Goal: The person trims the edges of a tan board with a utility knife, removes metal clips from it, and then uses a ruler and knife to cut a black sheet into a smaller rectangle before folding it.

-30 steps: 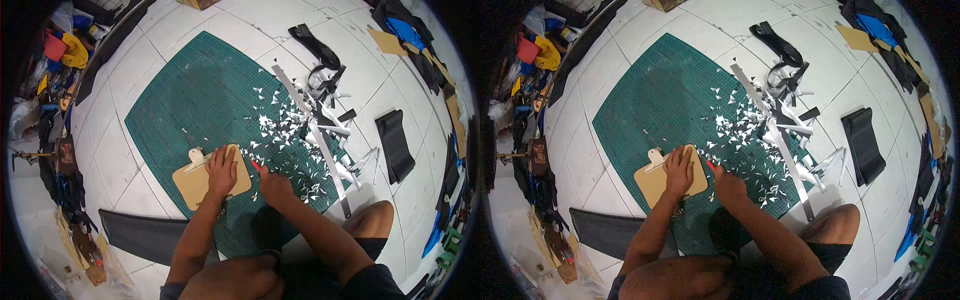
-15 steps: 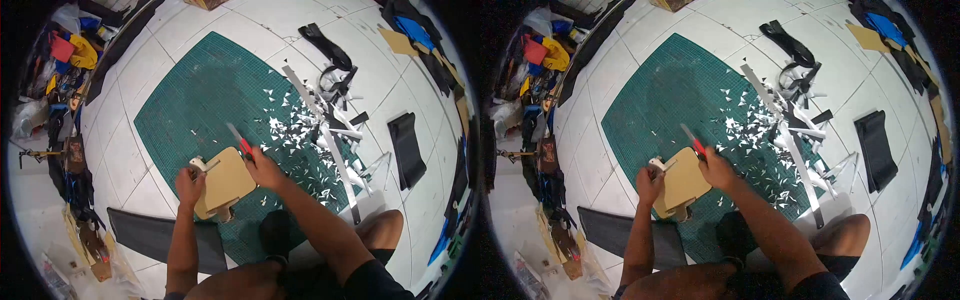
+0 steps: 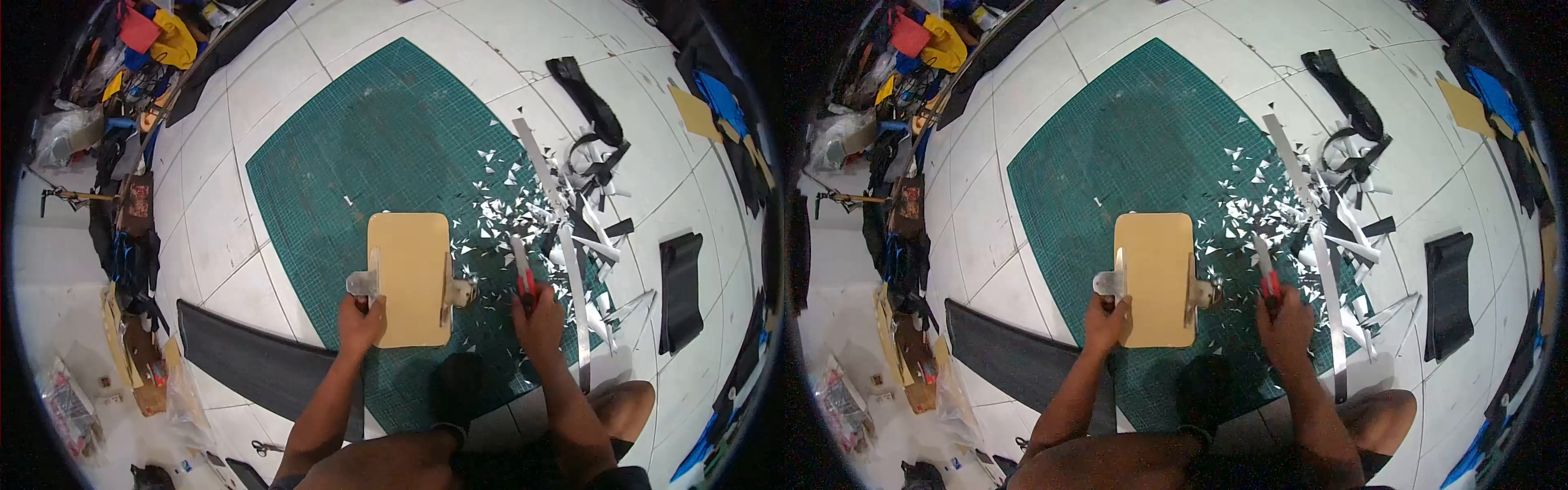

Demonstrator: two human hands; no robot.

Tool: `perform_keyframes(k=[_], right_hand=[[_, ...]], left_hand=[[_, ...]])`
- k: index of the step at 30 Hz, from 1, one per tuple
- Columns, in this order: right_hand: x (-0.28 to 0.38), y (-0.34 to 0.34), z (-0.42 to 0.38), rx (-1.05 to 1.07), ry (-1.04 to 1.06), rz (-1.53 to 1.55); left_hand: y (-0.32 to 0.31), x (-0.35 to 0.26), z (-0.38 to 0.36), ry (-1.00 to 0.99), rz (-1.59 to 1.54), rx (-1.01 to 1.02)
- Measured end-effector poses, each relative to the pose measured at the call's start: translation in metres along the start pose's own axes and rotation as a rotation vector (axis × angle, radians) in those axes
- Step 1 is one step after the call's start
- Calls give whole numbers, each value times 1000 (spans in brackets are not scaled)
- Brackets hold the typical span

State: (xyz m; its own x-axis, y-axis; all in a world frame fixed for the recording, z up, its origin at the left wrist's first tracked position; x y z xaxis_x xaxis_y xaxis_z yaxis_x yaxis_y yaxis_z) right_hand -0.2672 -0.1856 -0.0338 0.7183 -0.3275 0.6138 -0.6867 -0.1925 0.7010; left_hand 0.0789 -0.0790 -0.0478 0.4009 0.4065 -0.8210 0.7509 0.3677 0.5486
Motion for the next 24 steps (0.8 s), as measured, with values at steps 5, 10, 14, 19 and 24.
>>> perform_keyframes(k=[5,10,14,19,24], right_hand=[[-50,15,-22,-259,52,-258],[-47,26,-29,-354,58,-297],[-22,36,-34,-346,145,-218],[62,21,-42,-36,426,-40],[179,-9,-74,142,1068,112]], left_hand=[[-34,28,-27,108,-232,-36],[-41,-2,-45,357,-602,-51],[-58,-3,-58,412,-907,172],[-51,-16,-68,57,-486,113],[-22,-74,-67,-336,-90,168]])
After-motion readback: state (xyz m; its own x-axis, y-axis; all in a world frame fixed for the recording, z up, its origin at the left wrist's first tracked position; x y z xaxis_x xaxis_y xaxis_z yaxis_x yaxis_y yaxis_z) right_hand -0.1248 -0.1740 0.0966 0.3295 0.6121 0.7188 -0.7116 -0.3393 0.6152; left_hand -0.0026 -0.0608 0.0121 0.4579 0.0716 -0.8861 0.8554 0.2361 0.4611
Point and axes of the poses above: each hand's wrist, its own z-axis towards the middle knuckle, its own y-axis out of the back of the hand, x = y × z, the point moved 6 cm from there along z, towards the middle knuckle, and after that the axes turned 15 degrees about -y, right-handed, at the moved point
